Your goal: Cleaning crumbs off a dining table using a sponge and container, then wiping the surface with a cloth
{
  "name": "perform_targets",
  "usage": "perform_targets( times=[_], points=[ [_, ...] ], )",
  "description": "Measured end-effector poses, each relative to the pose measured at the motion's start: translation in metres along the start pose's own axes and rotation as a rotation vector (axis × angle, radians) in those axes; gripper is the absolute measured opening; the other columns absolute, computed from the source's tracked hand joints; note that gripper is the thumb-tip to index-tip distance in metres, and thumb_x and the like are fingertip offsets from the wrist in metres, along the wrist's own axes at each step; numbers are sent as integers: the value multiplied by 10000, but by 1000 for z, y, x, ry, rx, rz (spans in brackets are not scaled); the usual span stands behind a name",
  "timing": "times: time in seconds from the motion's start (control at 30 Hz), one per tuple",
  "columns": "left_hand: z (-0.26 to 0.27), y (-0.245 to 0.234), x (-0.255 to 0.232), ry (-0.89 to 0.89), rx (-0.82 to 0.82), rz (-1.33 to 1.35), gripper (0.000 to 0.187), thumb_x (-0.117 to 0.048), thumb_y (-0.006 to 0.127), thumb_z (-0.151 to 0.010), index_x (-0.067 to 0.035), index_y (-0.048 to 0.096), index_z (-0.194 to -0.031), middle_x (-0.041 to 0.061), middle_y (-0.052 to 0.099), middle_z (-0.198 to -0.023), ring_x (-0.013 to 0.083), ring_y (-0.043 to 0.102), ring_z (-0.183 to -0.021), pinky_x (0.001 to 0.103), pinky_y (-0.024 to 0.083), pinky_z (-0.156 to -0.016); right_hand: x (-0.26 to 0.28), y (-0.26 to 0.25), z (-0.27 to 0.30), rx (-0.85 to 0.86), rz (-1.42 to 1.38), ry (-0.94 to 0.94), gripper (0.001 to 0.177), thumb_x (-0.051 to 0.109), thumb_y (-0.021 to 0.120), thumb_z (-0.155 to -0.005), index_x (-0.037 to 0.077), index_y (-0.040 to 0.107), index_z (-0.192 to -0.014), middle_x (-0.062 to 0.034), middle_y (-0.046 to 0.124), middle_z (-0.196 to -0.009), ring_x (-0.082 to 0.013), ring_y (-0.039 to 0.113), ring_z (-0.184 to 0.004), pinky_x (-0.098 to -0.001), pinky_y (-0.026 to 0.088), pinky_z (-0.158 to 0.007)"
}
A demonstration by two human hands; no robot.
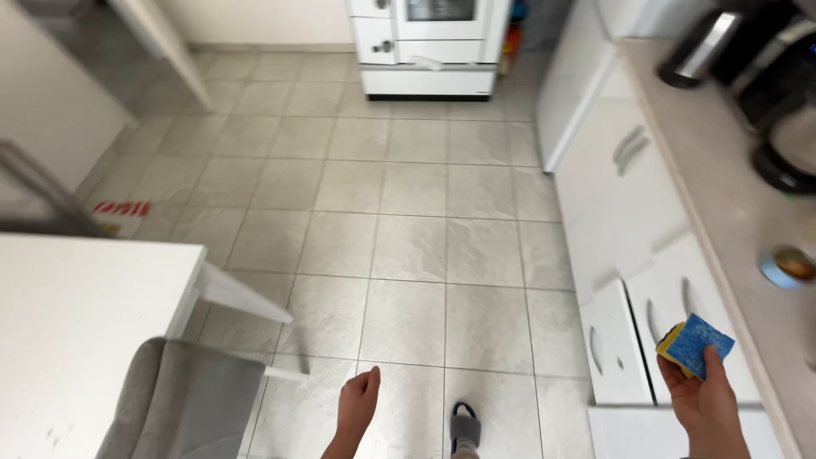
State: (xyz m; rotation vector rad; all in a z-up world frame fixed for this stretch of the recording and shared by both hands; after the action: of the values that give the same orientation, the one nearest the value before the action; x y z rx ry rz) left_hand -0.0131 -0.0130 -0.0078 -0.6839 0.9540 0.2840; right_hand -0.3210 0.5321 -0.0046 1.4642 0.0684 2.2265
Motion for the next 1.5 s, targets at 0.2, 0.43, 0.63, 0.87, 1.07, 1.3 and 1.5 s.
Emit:
perform_targets(
  times=[0.2, 0.43, 0.63, 0.87, 1.07, 1.3, 1.5],
  points=[
    [-14, 21, -27, -63, -119, 16, 545, -397, 565, -1032, -151, 271, -644, -33, 257, -582, 118, 250, -574, 346, 215, -556, -7, 132, -74, 186, 90, 105, 391, 456, 611, -1059, 233, 547, -1374, -1, 665, -1352, -199, 664, -1234, -408, 565, -1090],
    [-7, 6, -16, -163, -306, 132, 578, -392, 607, -1034, -172, 284, -609, -45, 271, -526, 102, 232, -511, 349, 222, -520, -50, 298, -92, 422, 283, 190, 373, 414, 646, -1026, 225, 572, -1338, -4, 678, -1297, -213, 659, -1196, -440, 565, -1059],
    [-11, -30, -7, -235, -463, 260, 552, -384, 590, -1028, -163, 286, -624, -39, 274, -556, 106, 252, -557, 346, 225, -545, -96, 431, -42, 600, 430, 276, 396, 435, 576, -1063, 174, 535, -1358, -27, 639, -1310, -193, 627, -1187, -434, 533, -1064],
    [-78, -76, 8, -244, -563, 353, 555, -387, 596, -1026, -157, 288, -625, -40, 275, -566, 109, 254, -572, 348, 230, -546, -164, 562, 0, 873, 566, 263, 249, 282, 574, -1064, 97, 584, -1230, -83, 674, -1171, -207, 651, -1098, -431, 557, -1010],
    [-137, -138, 1, -257, -603, 350, 547, -413, 574, -1020, -151, 316, -615, -28, 299, -559, 121, 290, -579, 376, 267, -562, -185, 678, 102, 1013, 869, 232, 305, 201, 571, -1031, 4, 549, -1263, -126, 631, -1232, -232, 614, -1154, -468, 534, -1056],
    [-154, -199, -7, -45, -707, 491, 557, -341, 609, -1061, -170, 345, -601, -67, 294, -559, 80, 257, -565, 345, 248, -526, -262, 772, 183, 1200, 1065, 199, 480, 209, 648, -911, 14, 566, -1342, -151, 672, -1246, -266, 650, -1151, -452, 530, -1029],
    [-128, -257, -61, 122, -818, 329, 536, -309, 569, -1065, -142, 375, -594, -36, 342, -520, 91, 293, -508, 346, 262, -483, -317, 833, 267, 1334, 1261, 107, 534, 273, 687, -888, 39, 577, -1355, -104, 664, -1230, -233, 636, -1118, -380, 537, -942]
  ],
)
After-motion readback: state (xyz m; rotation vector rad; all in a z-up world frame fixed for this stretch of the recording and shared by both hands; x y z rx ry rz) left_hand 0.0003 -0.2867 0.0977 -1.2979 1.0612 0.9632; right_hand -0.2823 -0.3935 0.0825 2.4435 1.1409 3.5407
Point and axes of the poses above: each hand's wrist, its own z-axis away from the middle knuckle, its own y-axis out of the palm, x = y × z, the point moved 2 cm from there along -z, towards the middle knuckle
